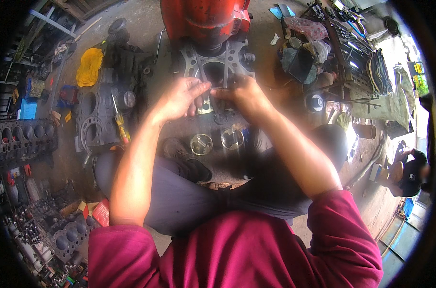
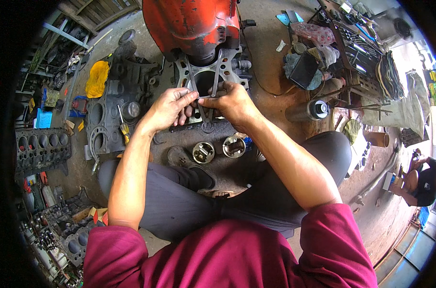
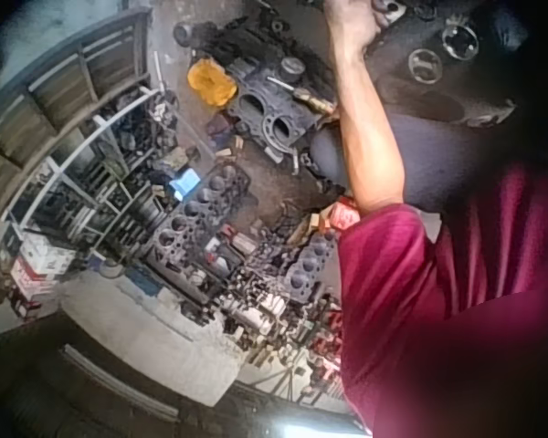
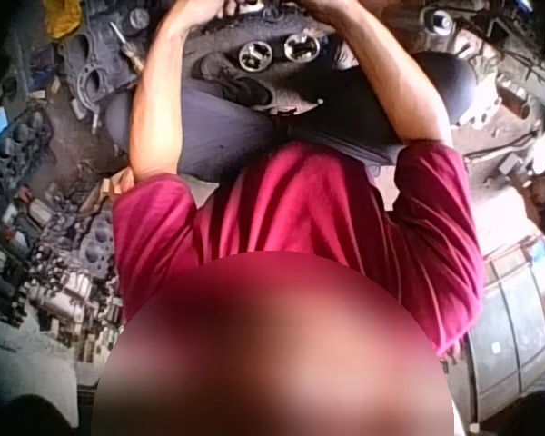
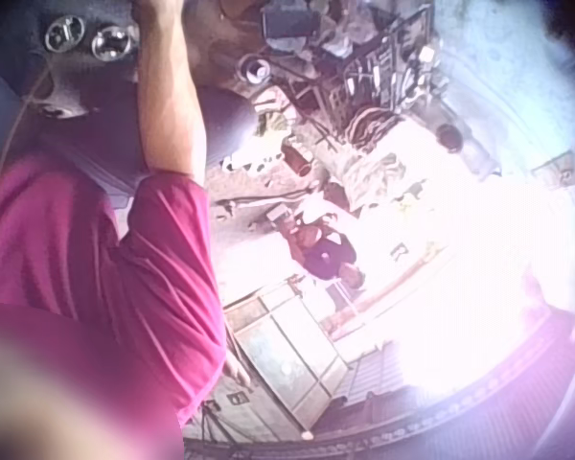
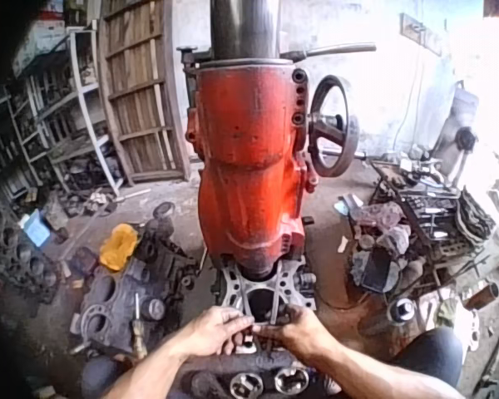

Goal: The person uses a caliper to measure the internal diameter of an engine block cylinder. They repeatedly adjust the caliper and reposition it inside the cylinder to take measurements.

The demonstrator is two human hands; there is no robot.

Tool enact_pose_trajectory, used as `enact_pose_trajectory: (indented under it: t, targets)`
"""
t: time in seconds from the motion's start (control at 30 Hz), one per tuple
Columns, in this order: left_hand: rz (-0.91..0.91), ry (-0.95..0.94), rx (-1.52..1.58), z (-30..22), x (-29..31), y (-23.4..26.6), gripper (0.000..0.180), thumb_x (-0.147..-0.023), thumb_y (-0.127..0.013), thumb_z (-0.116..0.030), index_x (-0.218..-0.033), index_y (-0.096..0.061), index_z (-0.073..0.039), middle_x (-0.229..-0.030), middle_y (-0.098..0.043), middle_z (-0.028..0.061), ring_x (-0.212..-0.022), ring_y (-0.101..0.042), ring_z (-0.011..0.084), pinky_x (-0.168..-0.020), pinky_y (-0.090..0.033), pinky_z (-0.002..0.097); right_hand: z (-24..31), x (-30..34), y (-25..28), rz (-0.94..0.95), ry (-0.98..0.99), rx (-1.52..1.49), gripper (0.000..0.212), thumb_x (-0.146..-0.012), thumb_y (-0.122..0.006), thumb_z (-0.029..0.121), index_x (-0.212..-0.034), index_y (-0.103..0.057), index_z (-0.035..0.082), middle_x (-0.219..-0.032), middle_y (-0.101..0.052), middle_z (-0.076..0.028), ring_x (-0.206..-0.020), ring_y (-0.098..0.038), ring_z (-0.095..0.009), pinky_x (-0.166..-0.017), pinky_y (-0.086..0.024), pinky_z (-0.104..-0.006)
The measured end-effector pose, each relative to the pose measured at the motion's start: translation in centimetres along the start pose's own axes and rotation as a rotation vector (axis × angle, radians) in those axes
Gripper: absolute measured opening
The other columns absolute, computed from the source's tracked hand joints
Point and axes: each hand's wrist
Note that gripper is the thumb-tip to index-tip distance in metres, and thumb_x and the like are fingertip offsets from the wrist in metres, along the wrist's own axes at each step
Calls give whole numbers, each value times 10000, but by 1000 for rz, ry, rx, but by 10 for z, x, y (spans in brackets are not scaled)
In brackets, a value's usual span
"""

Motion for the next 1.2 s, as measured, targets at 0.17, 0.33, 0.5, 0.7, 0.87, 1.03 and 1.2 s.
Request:
enact_pose_trajectory:
  t: [0.17, 0.33, 0.5, 0.7, 0.87, 1.03, 1.2]
  targets:
    - [-8, 1, -2, 1, 0, 0, 296, -1035, -568, -344, -943, -640, -72, -676, -597, -8, -480, -539, 56, -399, -393, 210, -3, -2, 0, -27, 13, 23, 404, -777, -854, 105, -1074, -634, -59, -938, -705, -111, -803, -644, -154, -715, -524, -307]
    - [3, -9, 4, 3, -1, 0, 291, -1034, -570, -342, -947, -640, -73, -676, -596, -8, -478, -537, 58, -399, -387, 209, -4, -3, 2, -2, -11, 43, 386, -776, -856, 100, -1046, -625, -52, -913, -690, -97, -793, -641, -157, -697, -525, -311]
    - [-3, 6, 0, 2, -2, -1, 285, -1034, -569, -334, -941, -638, -74, -672, -593, -10, -478, -535, 57, -402, -386, 208, -1, -1, 0, -10, -10, -13, 385, -777, -855, 89, -1053, -627, -53, -930, -688, -97, -808, -644, -161, -703, -529, -309]
    - [-13, 5, -8, 0, 0, -1, 288, -1036, -566, -338, -938, -636, -76, -671, -591, -14, -478, -533, 53, -401, -385, 205, 0, -1, 1, 0, -20, -4, 408, -782, -851, 85, -1087, -625, -64, -963, -693, -111, -845, -652, -168, -742, -538, -311]
    - [-6, 10, -16, 1, 0, -1, 294, -1037, -564, -346, -941, -636, -77, -674, -592, -14, -480, -532, 52, -401, -383, 205, -3, -2, 1, -13, -10, 4, 426, -778, -855, 97, -1092, -624, -75, -968, -697, -117, -845, -653, -168, -742, -539, -313]
    - [7, -7, -9, 1, -2, 0, 301, -1037, -561, -353, -938, -635, -79, -678, -593, -16, -484, -537, 52, -401, -387, 206, -1, -2, 2, -7, -19, 41, 429, -780, -852, 94, -1095, -622, -84, -959, -702, -118, -834, -657, -171, -733, -540, -314]
    - [-10, -3, -16, -1, 0, -1, 300, -1038, -560, -345, -929, -636, -76, -674, -592, -12, -481, -533, 57, -408, -389, 211, 4, 1, 1, -12, -37, 30, 421, -784, -846, 89, -1098, -623, -83, -955, -706, -116, -829, -657, -169, -732, -540, -315]
Point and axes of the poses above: each hand's wrist, its own x-axis away from the middle knuckle, its own y-axis out of the back of the hand, z = x × y
